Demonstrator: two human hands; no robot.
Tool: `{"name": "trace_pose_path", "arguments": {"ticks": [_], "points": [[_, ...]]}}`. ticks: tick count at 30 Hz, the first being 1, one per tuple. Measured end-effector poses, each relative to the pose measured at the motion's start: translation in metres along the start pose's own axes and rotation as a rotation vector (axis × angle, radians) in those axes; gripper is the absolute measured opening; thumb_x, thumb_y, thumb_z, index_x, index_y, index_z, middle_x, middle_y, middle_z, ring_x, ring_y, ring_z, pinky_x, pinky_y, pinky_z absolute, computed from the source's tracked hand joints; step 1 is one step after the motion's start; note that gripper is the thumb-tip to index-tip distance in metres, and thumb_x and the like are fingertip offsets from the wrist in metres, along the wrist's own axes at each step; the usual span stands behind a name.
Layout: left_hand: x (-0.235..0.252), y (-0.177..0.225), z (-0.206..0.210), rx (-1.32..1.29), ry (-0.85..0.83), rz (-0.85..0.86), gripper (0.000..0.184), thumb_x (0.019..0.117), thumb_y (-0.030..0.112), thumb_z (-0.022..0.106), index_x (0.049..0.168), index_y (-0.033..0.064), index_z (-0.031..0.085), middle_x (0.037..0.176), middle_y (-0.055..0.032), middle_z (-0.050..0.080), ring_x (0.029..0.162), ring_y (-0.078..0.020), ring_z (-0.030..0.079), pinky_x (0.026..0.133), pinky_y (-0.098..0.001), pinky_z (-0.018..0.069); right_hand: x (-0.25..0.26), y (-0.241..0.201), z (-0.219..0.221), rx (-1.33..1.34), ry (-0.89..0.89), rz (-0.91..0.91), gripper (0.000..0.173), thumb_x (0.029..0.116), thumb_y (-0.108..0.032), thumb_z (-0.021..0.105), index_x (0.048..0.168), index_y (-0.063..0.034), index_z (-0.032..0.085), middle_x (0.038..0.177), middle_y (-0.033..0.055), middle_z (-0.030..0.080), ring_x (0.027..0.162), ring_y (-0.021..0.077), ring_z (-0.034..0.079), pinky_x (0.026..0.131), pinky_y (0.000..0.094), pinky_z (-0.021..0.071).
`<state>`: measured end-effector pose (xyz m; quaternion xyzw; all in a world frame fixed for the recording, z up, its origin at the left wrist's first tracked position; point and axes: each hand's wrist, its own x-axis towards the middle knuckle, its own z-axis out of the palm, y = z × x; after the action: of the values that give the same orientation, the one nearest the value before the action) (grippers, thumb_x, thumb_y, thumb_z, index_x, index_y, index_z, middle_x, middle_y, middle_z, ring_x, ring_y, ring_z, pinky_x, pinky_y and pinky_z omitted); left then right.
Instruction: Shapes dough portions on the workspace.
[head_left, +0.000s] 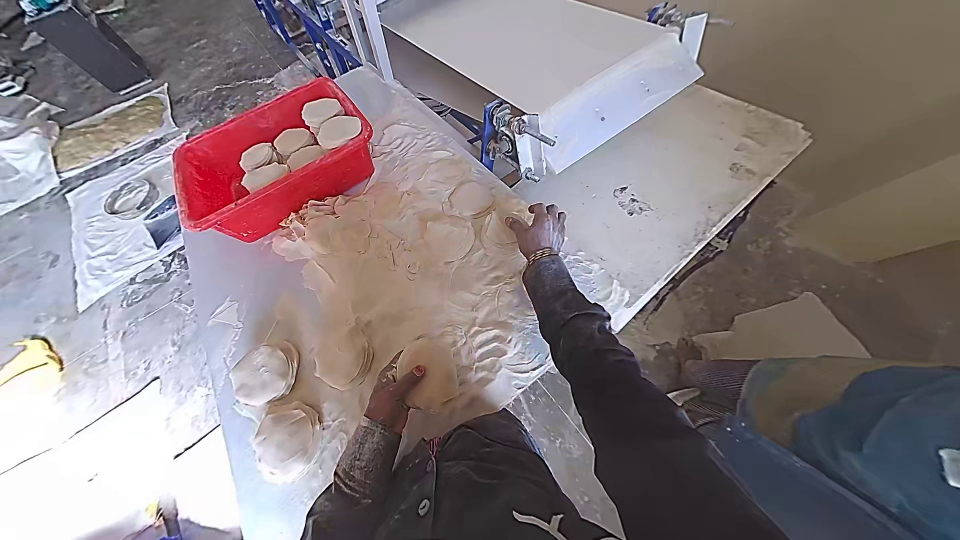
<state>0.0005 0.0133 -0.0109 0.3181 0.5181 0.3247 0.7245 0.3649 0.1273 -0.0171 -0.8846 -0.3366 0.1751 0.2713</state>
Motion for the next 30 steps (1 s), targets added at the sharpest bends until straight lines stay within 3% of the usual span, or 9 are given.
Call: {"name": "trace_pose_path", "arguments": {"ticks": [3, 8, 11, 13, 18, 22, 24, 26, 30], "points": [[-0.006, -0.01, -0.012, -0.01, 0.034, -0.021, 0.039, 0.0925, -0.006, 0.058, 0.131, -0.0046, 0.053, 0.102, -0.0124, 0.071, 0.085, -0.0175, 0.071, 0.076, -0.0341, 0.0612, 0.004, -0.022, 0.004, -0.204, -0.092, -0.111, 0.056, 0.0897, -0.039, 0.077, 0.126, 0.0014, 0.064, 0.136, 0.0285, 0.056, 0.133, 0.0482, 0.047, 0.106, 0.0643, 0.0395], [-0.01, -0.012, -0.017, -0.055, 0.111, -0.05, 0.036, 0.0942, -0.008, 0.057, 0.13, -0.0036, 0.054, 0.102, -0.0113, 0.07, 0.086, -0.0167, 0.07, 0.078, -0.0344, 0.06, -0.004, -0.034, 0.005, -0.251, -0.157, -0.168, 0.028, 0.0993, -0.017, 0.066, 0.116, 0.0051, 0.068, 0.129, 0.0304, 0.06, 0.126, 0.0496, 0.053, 0.102, 0.0654, 0.0435], [-0.01, -0.014, -0.016, -0.084, 0.14, -0.016, 0.037, 0.0934, -0.007, 0.057, 0.131, -0.0044, 0.054, 0.103, -0.0126, 0.07, 0.087, -0.0173, 0.07, 0.079, -0.0347, 0.06, -0.011, -0.032, -0.003, -0.274, -0.146, -0.03, 0.047, 0.1008, -0.029, 0.065, 0.133, 0.0049, 0.059, 0.14, 0.0299, 0.054, 0.136, 0.046, 0.048, 0.109, 0.0613, 0.039], [-0.01, -0.017, -0.016, -0.087, 0.16, -0.005, 0.038, 0.0936, -0.007, 0.057, 0.131, -0.0046, 0.053, 0.104, -0.0129, 0.069, 0.087, -0.0174, 0.07, 0.078, -0.0344, 0.06, -0.011, -0.027, -0.006, -0.274, -0.137, 0.044, 0.049, 0.1005, -0.034, 0.065, 0.132, 0.0025, 0.061, 0.14, 0.0271, 0.056, 0.135, 0.0422, 0.051, 0.109, 0.0578, 0.0411], [-0.008, -0.017, -0.013, -0.078, 0.165, -0.019, 0.038, 0.0938, -0.006, 0.056, 0.132, -0.0042, 0.053, 0.104, -0.0138, 0.069, 0.086, -0.0181, 0.07, 0.077, -0.0354, 0.0601, -0.006, -0.023, -0.014, -0.228, -0.134, -0.02, 0.029, 0.1021, -0.021, 0.058, 0.12, -0.0017, 0.069, 0.13, 0.0235, 0.064, 0.129, 0.0408, 0.056, 0.107, 0.0584, 0.042], [-0.007, -0.018, -0.015, -0.083, 0.173, -0.016, 0.038, 0.0945, -0.006, 0.057, 0.132, -0.0044, 0.053, 0.104, -0.015, 0.069, 0.087, -0.0196, 0.07, 0.077, -0.0364, 0.0601, -0.016, -0.023, -0.034, 0.002, -0.102, -0.076, 0.031, 0.1068, -0.02, 0.052, 0.122, 0.0053, 0.063, 0.12, 0.0293, 0.065, 0.117, 0.0442, 0.062, 0.102, 0.0614, 0.0444], [-0.008, -0.019, -0.015, -0.086, 0.184, -0.013, 0.037, 0.0946, -0.006, 0.057, 0.131, -0.0045, 0.054, 0.103, -0.0152, 0.069, 0.085, -0.0194, 0.07, 0.076, -0.0364, 0.0603, -0.021, -0.012, -0.037, 0.206, -0.05, -0.089, 0.03, 0.1086, -0.018, 0.049, 0.124, 0.0065, 0.058, 0.116, 0.0289, 0.065, 0.102, 0.0409, 0.068, 0.093, 0.0571, 0.053], [-0.006, -0.018, -0.014, -0.087, 0.177, -0.015, 0.036, 0.0953, -0.005, 0.056, 0.131, -0.0043, 0.054, 0.103, -0.0148, 0.069, 0.086, -0.019, 0.07, 0.076, -0.036, 0.0603, -0.029, -0.007, -0.043, 0.296, 0.02, -0.134, 0.027, 0.1082, -0.016, 0.05, 0.123, 0.0049, 0.057, 0.11, 0.0257, 0.066, 0.09, 0.0364, 0.071, 0.083, 0.0537, 0.058], [-0.006, -0.02, -0.012, -0.099, 0.161, -0.071, 0.036, 0.0973, -0.005, 0.055, 0.133, -0.0028, 0.052, 0.105, -0.0153, 0.068, 0.087, -0.0199, 0.069, 0.077, -0.0372, 0.06, -0.078, -0.014, -0.053, -0.032, 0.029, -0.46, 0.015, 0.1018, -0.004, 0.057, 0.107, 0.0063, 0.065, 0.097, 0.0266, 0.069, 0.095, 0.0454, 0.069, 0.085, 0.0637, 0.0524]]}}
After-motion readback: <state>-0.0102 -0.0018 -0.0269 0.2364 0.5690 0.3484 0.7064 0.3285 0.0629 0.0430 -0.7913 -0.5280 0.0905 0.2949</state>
